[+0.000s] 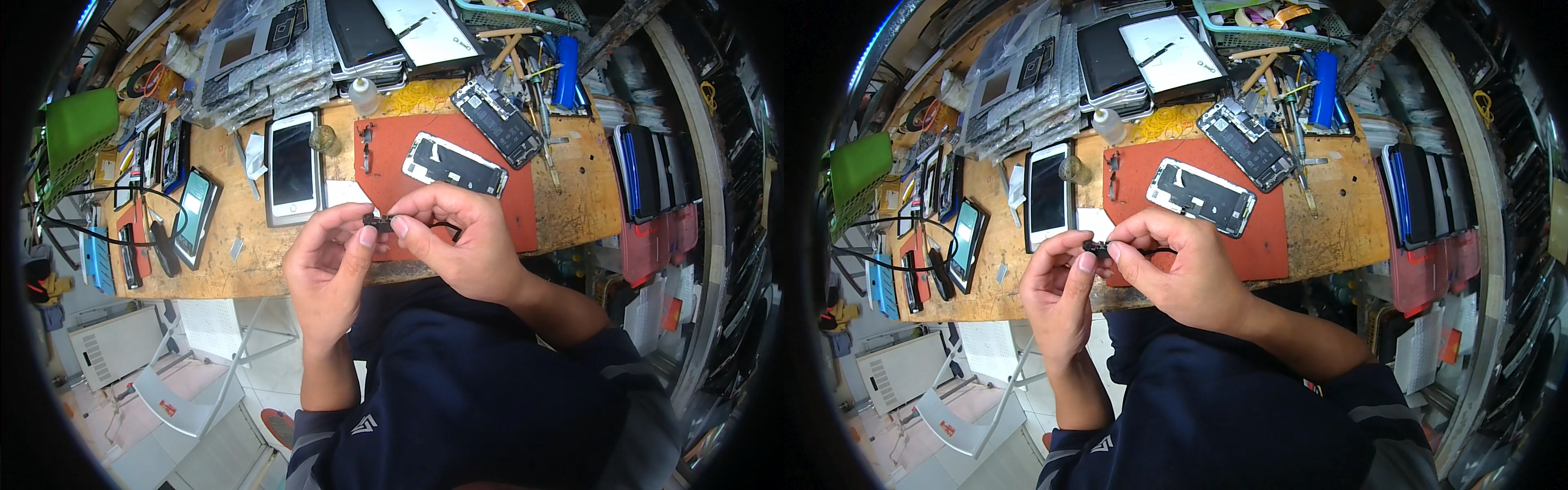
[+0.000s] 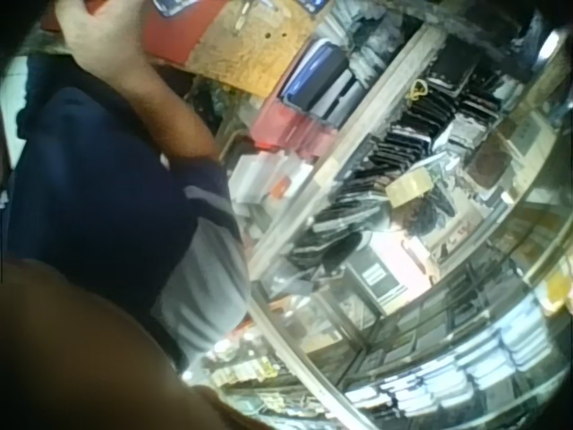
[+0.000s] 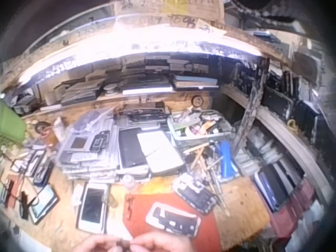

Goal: The person uses a soldering iron and tweezers to solder a small electronic component on a red mat. They repeatedly apply heat and solder to the component, then inspect it by hand.

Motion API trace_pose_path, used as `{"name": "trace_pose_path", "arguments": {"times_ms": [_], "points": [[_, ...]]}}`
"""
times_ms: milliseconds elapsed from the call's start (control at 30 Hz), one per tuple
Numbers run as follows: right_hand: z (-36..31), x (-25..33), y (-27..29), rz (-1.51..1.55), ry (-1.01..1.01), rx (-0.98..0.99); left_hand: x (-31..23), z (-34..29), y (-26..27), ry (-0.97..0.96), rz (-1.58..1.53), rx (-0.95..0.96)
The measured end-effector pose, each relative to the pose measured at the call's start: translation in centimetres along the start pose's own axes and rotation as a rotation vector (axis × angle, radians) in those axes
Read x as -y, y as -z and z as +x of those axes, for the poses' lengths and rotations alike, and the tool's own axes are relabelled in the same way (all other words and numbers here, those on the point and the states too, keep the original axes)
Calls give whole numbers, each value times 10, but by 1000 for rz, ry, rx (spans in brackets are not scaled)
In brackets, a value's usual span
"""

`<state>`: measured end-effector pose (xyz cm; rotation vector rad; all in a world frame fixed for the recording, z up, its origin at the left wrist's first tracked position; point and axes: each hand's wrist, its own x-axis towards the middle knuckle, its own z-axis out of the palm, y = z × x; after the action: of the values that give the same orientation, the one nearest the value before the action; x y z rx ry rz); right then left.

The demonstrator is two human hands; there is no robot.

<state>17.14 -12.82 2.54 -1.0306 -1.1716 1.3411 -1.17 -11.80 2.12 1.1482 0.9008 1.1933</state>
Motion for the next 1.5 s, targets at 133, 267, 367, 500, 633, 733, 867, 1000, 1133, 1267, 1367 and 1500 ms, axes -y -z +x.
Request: {"name": "trace_pose_path", "arguments": {"times_ms": [133,267,367,500,633,733,867,1000,1133,1267,1367,1500], "points": [[0,-2,-1,-21,28,-8,2,-1,-3,9,-22,-39],[1,-4,-1,13,15,-13,4,-2,-6,29,-8,-87],[3,-4,0,-3,-17,32,3,-4,-9,40,-13,-111],[1,-3,2,65,-109,58,2,-5,-9,76,-22,-116],[5,-5,5,139,-146,88,1,-3,-7,157,-169,-112],[6,-6,8,176,-209,113,3,-3,-6,172,-168,-107],[6,-7,6,190,-245,110,8,-3,-7,135,-71,-73],[4,-11,6,161,-219,107,10,-3,-4,140,-62,-67],[4,-19,11,236,-214,80,9,-3,-2,158,-49,-95],[2,-25,11,202,-121,114,10,-3,-4,140,-24,-113],[0,-23,13,127,-175,142,10,-3,-6,132,-3,-120],[1,-20,10,105,-179,101,10,-4,-7,93,18,-129]]}}
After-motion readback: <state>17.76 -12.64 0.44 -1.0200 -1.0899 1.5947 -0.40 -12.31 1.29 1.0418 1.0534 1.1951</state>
